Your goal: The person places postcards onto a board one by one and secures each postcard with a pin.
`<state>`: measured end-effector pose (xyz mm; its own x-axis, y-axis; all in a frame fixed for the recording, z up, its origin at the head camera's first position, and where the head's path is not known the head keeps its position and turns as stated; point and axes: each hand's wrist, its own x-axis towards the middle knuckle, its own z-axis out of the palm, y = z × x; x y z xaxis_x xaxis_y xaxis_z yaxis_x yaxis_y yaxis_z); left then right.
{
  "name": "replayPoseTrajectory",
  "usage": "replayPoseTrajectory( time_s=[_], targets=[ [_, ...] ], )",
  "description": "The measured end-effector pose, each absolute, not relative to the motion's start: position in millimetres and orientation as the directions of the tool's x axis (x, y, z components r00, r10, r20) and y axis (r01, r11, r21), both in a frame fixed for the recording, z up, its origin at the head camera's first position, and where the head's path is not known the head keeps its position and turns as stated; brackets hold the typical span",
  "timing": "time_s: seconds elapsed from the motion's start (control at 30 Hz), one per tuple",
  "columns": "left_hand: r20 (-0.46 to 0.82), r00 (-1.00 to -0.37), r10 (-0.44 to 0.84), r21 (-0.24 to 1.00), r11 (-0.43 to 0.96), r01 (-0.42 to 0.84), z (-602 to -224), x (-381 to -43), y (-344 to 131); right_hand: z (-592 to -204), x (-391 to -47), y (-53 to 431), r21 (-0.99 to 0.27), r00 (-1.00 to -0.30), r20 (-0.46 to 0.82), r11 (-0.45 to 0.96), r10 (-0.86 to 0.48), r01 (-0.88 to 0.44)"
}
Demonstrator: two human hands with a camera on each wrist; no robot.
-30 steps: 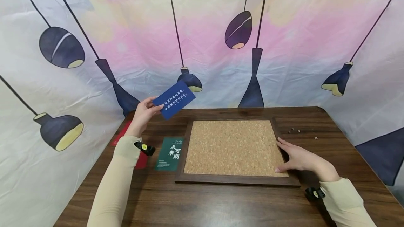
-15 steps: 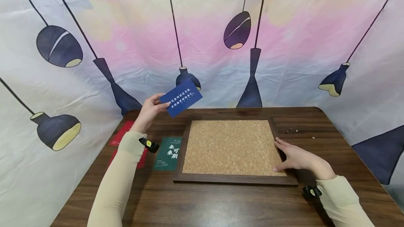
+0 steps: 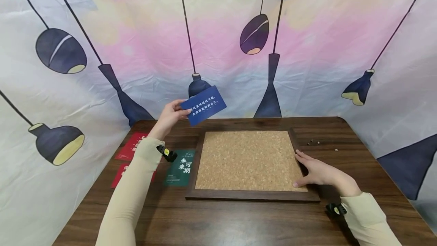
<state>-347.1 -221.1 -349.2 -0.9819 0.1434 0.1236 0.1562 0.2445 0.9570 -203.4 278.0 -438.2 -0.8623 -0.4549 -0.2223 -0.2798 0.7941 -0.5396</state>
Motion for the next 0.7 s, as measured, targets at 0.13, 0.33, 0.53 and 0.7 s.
replayPoseTrajectory(
  time_s=[0.13,0.33,0.53,0.7],
  targets=[
    [0.123,-0.980,0.155,0.961,0.226,0.157,-348.5,-350.1,-214.1,-436.5,-203.5,277.5,-0.531,-0.863,-0.232,0.801,-0.449,-0.274],
    [0.127,-0.975,0.181,0.958,0.234,0.168,-345.2,-352.3,-202.8,-433.2,-203.0,277.3,-0.524,-0.864,-0.249,0.811,-0.438,-0.260],
    [0.137,-0.971,0.197,0.957,0.228,0.181,-344.5,-354.5,-194.3,-435.3,-203.9,276.0,-0.521,-0.863,-0.253,0.813,-0.438,-0.260],
    [0.142,-0.965,0.219,0.954,0.229,0.192,-344.6,-355.1,-185.5,-436.0,-205.7,273.9,-0.519,-0.865,-0.261,0.817,-0.429,-0.249]
  ],
)
